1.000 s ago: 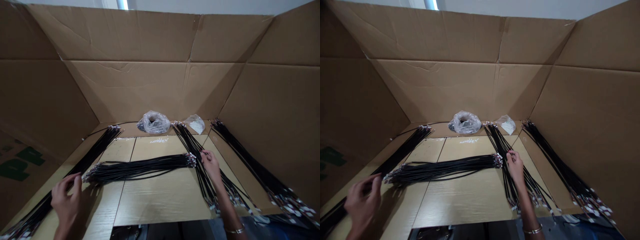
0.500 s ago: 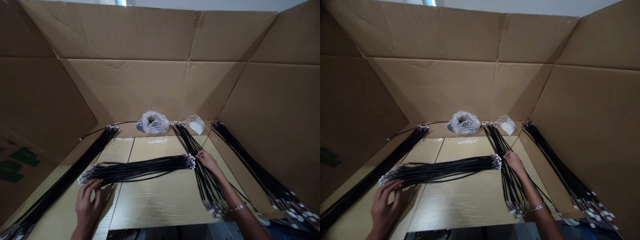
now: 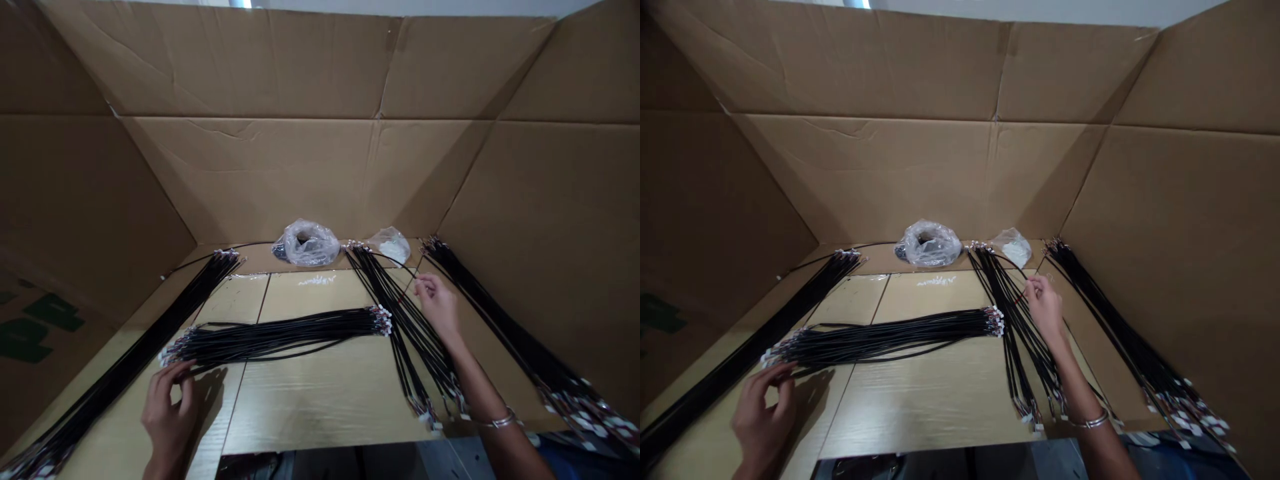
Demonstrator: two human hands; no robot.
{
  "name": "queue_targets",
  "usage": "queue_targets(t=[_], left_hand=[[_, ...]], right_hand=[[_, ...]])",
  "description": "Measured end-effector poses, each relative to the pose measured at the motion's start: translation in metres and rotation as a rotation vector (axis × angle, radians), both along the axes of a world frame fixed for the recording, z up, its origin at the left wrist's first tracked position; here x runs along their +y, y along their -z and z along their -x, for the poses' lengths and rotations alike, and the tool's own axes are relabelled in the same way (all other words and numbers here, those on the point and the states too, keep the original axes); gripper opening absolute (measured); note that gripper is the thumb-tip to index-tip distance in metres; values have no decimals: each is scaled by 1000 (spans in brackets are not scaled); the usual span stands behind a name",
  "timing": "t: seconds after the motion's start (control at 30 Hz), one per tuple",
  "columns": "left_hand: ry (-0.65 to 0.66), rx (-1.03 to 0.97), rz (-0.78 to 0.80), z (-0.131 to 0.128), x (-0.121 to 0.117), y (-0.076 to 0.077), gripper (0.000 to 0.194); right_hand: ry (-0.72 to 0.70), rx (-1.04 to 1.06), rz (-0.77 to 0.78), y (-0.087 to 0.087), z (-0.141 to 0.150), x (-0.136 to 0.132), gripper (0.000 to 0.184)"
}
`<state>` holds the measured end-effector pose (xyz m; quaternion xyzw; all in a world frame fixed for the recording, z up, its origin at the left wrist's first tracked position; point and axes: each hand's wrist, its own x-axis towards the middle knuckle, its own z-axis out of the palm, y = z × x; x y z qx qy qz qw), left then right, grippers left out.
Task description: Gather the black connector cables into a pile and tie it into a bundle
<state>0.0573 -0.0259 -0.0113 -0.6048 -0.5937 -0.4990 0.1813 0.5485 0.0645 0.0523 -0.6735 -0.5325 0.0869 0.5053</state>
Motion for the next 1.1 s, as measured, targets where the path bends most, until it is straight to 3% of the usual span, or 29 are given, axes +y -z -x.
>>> queue_targets(t=[0.27, 0.43, 0.53, 0.63, 0.77, 0.9, 1.0, 1.1], left_hand=[[-10, -68, -12, -4, -1, -6, 15], [-9, -89, -11, -3, -5, -8, 15], [51, -127, 24, -9, -9, -12, 14], [179, -140, 101, -34, -12, -24, 15], [537, -59, 307, -87, -19, -51, 23], [798, -40, 534, -128, -25, -72, 39], [856, -114, 554, -141, -25, -76, 41], [825, -121, 468, -146, -21, -75, 30]], right_hand=[[131, 147, -502, -57, 12, 6, 31], [-11, 449, -505, -75, 29, -2, 43], [-136, 718, -491, -77, 49, -18, 43], [-253, 985, -443, -74, 78, -36, 37], [-426, 1317, -300, -64, 118, -52, 24], [-494, 1456, -266, -57, 149, -59, 19], [-515, 1522, -247, -53, 161, -63, 20], [-499, 1531, -241, -50, 164, -68, 19]])
